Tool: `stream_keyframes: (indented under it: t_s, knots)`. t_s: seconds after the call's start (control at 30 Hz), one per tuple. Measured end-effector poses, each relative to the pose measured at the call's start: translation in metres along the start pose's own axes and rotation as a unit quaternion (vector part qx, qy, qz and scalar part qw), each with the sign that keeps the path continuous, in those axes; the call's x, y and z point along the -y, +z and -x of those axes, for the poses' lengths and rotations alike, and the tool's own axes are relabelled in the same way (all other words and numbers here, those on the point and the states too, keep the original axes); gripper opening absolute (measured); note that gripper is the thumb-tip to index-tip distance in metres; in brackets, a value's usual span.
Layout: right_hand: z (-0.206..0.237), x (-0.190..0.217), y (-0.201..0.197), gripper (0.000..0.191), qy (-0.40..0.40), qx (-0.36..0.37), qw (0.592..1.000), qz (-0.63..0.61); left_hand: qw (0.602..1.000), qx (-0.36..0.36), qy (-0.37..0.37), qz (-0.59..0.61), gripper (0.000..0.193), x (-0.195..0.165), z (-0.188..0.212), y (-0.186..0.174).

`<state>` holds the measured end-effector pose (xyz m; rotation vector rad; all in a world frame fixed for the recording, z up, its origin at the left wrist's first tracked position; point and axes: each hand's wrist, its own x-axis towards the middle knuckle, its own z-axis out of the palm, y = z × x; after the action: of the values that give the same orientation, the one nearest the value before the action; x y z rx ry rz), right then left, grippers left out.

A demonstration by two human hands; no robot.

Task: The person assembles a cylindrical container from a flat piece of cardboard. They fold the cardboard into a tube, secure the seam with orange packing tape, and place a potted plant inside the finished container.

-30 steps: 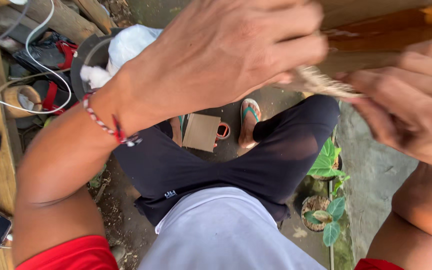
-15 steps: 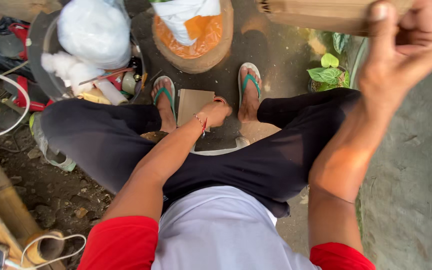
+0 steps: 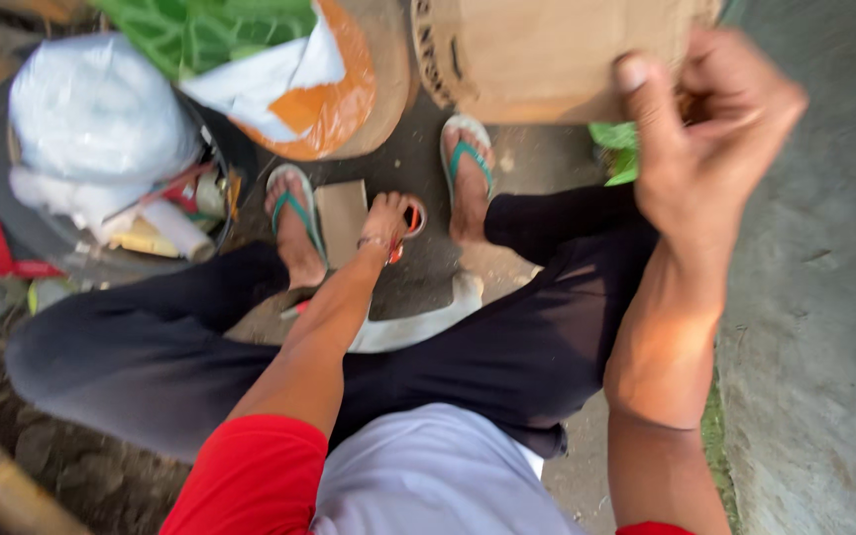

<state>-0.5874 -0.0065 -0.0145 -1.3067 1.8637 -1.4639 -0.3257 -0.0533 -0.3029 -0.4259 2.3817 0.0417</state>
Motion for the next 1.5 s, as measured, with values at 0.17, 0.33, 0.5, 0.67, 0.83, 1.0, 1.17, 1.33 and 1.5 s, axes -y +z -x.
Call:
stream_keyframes:
  t_s: [0.17, 0.33, 0.5, 0.67, 0.83, 1.0, 1.17, 1.33, 1.5]
  knots:
    - [-0.009, 0.011, 0.01, 0.015, 0.013, 0.022, 0.999, 0.028, 0.979, -0.138, 0.104, -0.106, 0.051, 0.002, 0.003, -0.003]
    - [-0.008, 0.023, 0.017, 0.015, -0.049, 0.051, 0.984, 0.162, 0.981, -0.093, 0.158, -0.069, 0.032, -0.003, 0.02, -0.008]
    - [0.005, 0.041, 0.017, 0.018, -0.125, 0.052, 0.966, 0.221, 0.97, -0.169, 0.144, 0.095, 0.022, -0.011, 0.072, -0.039]
    - [0.031, 0.07, 0.006, 0.032, -0.11, 0.015, 0.968, 0.223, 0.883, -0.323, 0.138, 0.312, 0.037, 0.013, 0.183, -0.095]
    - [0.078, 0.102, 0.008, 0.016, -0.223, 0.119, 0.94, 0.229, 0.784, -0.414, 0.074, 0.456, 0.042, 0.011, 0.289, -0.127]
    - [0.14, 0.13, 0.031, 0.031, -0.207, 0.186, 0.947, 0.161, 0.766, -0.453, 0.061, 0.452, 0.042, -0.01, 0.344, -0.127]
    - [0.183, 0.15, 0.024, 0.034, -0.102, 0.258, 0.951, 0.139, 0.772, -0.462, 0.065, 0.432, 0.044, -0.021, 0.377, -0.109]
    - [0.205, 0.163, 0.023, 0.034, -0.119, 0.299, 0.945, 0.056, 0.777, -0.426, 0.077, 0.457, 0.045, -0.026, 0.397, -0.097]
    - [0.212, 0.168, 0.026, 0.024, -0.053, 0.323, 0.944, 0.045, 0.777, -0.414, 0.084, 0.466, 0.042, -0.028, 0.407, -0.095]
